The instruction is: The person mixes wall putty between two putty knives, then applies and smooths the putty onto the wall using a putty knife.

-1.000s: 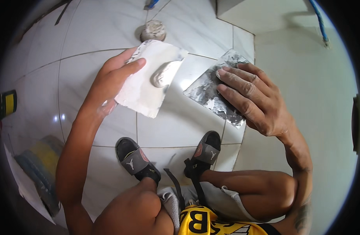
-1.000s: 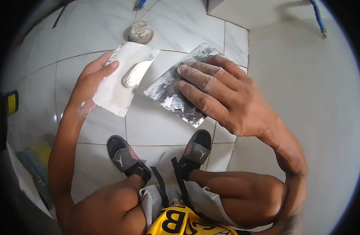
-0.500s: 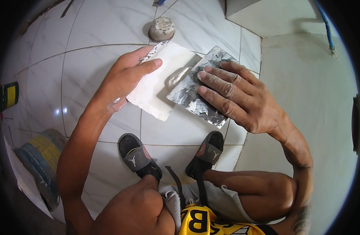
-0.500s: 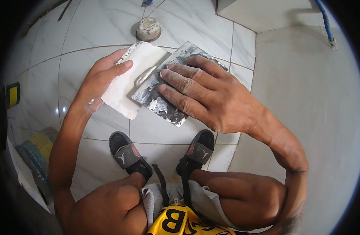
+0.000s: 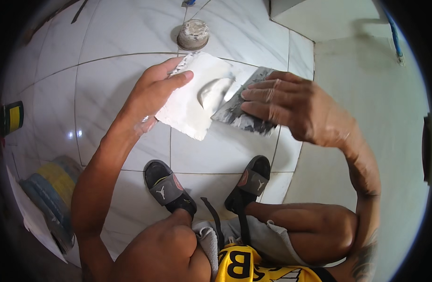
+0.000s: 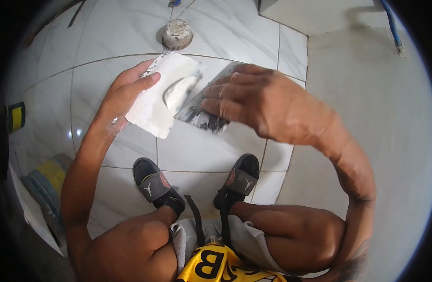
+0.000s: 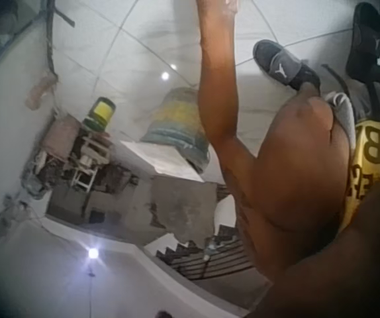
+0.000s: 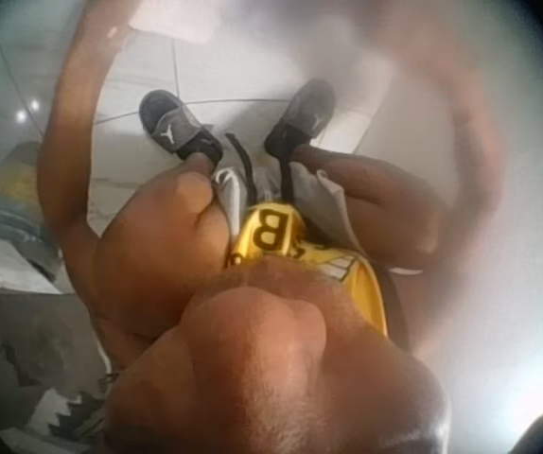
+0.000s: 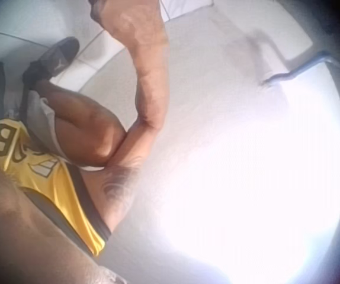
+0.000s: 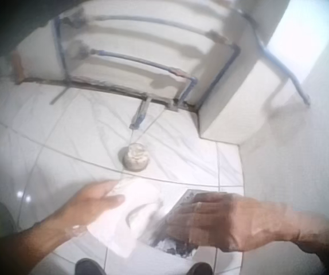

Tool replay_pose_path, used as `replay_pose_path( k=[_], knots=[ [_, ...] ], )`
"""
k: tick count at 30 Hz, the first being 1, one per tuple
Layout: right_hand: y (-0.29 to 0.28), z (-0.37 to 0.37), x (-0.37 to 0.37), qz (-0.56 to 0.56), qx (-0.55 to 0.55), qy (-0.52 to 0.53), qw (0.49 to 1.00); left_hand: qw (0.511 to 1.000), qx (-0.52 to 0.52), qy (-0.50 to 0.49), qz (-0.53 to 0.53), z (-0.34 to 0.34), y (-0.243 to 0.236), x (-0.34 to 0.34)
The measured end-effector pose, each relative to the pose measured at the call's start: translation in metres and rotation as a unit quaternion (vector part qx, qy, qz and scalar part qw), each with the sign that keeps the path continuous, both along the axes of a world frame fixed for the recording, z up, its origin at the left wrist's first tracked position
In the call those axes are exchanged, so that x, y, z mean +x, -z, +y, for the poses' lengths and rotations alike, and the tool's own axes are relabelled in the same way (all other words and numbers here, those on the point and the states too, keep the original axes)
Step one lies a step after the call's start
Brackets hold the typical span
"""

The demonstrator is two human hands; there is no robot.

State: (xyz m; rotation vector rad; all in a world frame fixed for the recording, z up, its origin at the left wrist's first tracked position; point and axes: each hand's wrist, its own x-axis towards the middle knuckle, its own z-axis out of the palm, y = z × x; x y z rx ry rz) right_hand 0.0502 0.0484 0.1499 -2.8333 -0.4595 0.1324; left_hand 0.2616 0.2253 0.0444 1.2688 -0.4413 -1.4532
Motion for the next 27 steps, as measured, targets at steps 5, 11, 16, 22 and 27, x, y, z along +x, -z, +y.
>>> replay_pose_path(
  k=[5, 11, 16, 22, 27],
  knots=[
    [-0.002, -0.036, -0.012, 0.115, 0.229, 0.156, 0.954, 0.998, 0.026, -0.058, -0.023, -0.002, -0.002, -0.001],
    [-0.012, -0.08, -0.033, 0.285, 0.203, 0.436, 0.829, 0.998, 0.014, -0.051, -0.04, 0.01, 0.023, -0.008],
    [0.013, -0.133, -0.066, 0.103, -0.195, 0.263, 0.939, 0.996, 0.065, -0.05, -0.033, 0.026, 0.033, -0.005],
    [0.032, -0.239, -0.116, 0.088, -0.555, 0.131, 0.817, 0.994, 0.092, -0.06, 0.028, 0.029, 0.048, -0.014],
    [0.047, -0.282, -0.123, 0.119, -0.62, 0.113, 0.767, 0.991, 0.089, -0.032, 0.091, 0.033, 0.059, -0.019]
  ],
)
